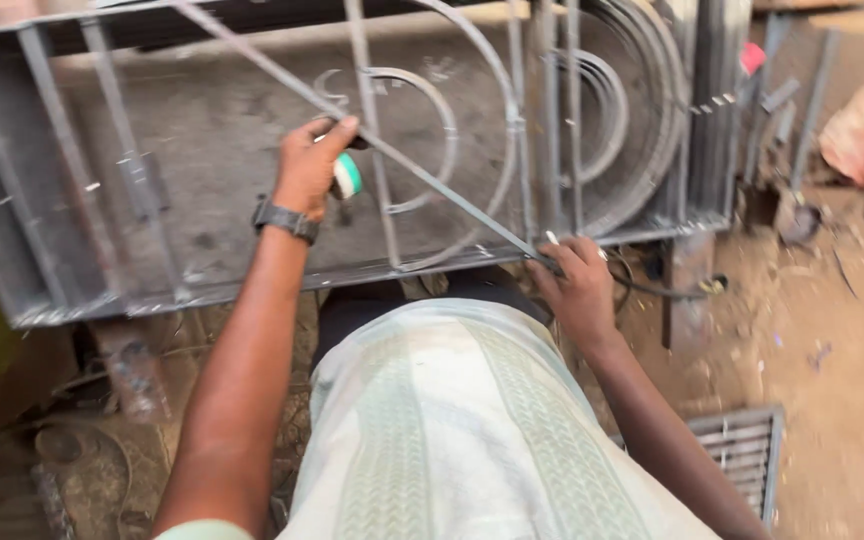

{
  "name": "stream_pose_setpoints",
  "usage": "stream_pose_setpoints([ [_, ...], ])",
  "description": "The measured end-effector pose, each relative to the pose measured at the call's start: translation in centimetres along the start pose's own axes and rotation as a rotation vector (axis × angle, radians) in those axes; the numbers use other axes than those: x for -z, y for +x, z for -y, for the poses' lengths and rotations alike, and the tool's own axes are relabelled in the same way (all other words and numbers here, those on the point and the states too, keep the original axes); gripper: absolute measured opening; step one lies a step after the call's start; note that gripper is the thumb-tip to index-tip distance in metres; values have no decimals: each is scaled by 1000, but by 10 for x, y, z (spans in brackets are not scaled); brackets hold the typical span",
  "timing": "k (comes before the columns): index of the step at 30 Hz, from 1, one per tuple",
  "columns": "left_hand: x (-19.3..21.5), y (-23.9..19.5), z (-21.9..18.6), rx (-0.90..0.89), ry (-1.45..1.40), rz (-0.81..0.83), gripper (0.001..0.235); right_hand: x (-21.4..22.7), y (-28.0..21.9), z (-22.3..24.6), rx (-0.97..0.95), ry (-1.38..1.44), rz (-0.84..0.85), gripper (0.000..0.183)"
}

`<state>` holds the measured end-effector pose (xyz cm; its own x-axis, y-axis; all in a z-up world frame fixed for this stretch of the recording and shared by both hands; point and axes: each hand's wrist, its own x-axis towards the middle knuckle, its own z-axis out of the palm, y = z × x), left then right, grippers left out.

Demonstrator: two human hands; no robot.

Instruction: The recorder is assembling and spot-welding components of a decorative metal gate frame, using a tape measure and a welding tool.

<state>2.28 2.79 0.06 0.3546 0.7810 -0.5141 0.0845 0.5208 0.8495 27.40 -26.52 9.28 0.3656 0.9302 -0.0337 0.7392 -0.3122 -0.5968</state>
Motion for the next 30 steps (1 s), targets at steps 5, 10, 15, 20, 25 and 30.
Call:
stream_pose_setpoints([
  [5, -9, -11, -8, 41, -50, -32, 21, -4, -5, -8, -59, 37, -12, 22],
  [10, -6, -8, -7, 3, -47, -35, 17, -10, -5, -16, 37, 97, -64, 27],
  [15, -11, -12, -14, 34, -47, -87, 18, -11, -8, -17, 59, 111, -79, 27],
  [20, -14, -14, -15, 30, -51, -109, 19, -11, -13, -16, 75, 76, -99, 26],
  [25, -11, -11, -12, 17, -29, -166, 21, -13, -12, -19, 102, 61, -122, 26],
  [30, -6, -5, 1, -45, 15, -109, 21, -11, -11, -17, 110, 70, -111, 26],
])
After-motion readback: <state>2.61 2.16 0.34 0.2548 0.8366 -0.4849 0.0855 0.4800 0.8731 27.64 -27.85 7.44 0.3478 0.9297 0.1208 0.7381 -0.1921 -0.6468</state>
